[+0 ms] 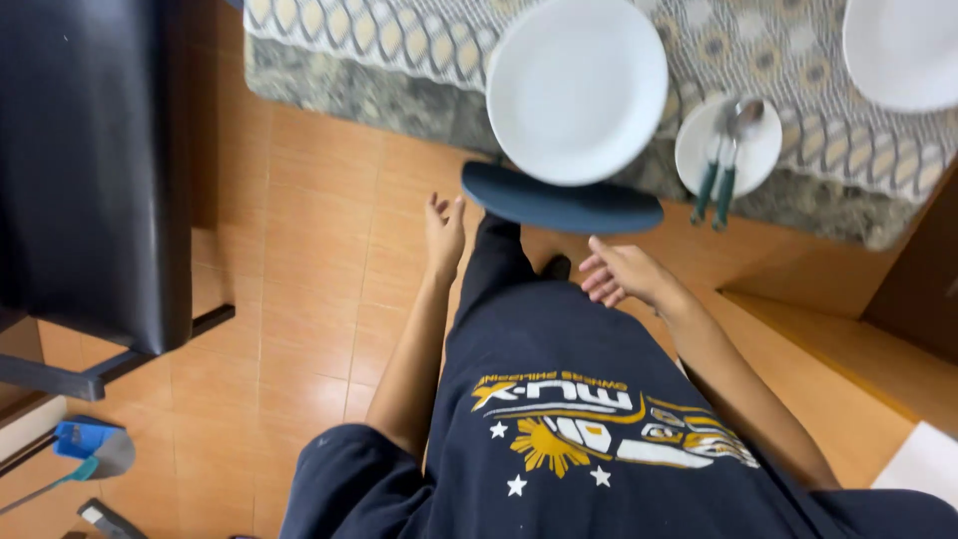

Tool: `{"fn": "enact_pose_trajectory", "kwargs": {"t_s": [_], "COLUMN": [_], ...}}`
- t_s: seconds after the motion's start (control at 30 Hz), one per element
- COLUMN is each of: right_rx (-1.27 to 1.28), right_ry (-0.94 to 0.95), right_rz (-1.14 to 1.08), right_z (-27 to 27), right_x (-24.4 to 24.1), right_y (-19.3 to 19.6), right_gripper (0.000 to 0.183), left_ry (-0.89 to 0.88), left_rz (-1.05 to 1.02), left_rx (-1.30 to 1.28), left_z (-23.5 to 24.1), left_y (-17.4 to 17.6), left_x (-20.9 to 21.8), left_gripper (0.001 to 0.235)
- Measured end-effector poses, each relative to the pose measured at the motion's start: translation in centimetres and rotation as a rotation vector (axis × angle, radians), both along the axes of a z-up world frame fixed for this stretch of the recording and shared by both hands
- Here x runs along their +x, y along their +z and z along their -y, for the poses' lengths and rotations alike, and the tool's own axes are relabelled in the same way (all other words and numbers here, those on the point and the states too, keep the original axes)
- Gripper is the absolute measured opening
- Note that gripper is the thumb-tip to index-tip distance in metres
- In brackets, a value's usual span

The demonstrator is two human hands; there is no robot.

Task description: The person serves food from a pan into a bowl and places it on a dining table. They then return to the kitchen, wipe the countertop with a cloth, and move a portable induction cooktop.

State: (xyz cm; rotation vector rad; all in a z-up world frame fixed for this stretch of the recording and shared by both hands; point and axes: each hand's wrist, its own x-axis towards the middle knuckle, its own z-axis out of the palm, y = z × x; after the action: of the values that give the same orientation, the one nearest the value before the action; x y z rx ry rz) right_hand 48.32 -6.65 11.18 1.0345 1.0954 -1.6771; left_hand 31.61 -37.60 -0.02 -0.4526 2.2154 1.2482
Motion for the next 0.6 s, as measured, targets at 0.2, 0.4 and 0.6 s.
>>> {"fn": "enact_pose_trajectory", "kwargs": {"t_s": [0.2, 0.4, 0.6], "right_rx": [-0.074, -0.025, 0.149], "right_ry": [-0.746, -0.945, -1.09], "right_rz": [-0.072, -0.166, -0.189], "right_z": [2.6, 1.4, 2.6], "right_x": [6.4, 3.5, 1.4], "right_y": [-6.5, -11.7, -11.0], "right_gripper": [0.092, 0.061, 0.024], "left_ry": [0.271, 0.227, 0.2], "left_rz": [0.251, 0.154, 0.118], "left_rx": [0.617, 0.731, 0.675], "left_z": [-6.7, -9.1, -9.4], "left_y": [3.4, 2.2, 3.2], "left_x": [4.2, 3.7, 3.8], "left_gripper": [0.072, 0.065, 0.071]}}
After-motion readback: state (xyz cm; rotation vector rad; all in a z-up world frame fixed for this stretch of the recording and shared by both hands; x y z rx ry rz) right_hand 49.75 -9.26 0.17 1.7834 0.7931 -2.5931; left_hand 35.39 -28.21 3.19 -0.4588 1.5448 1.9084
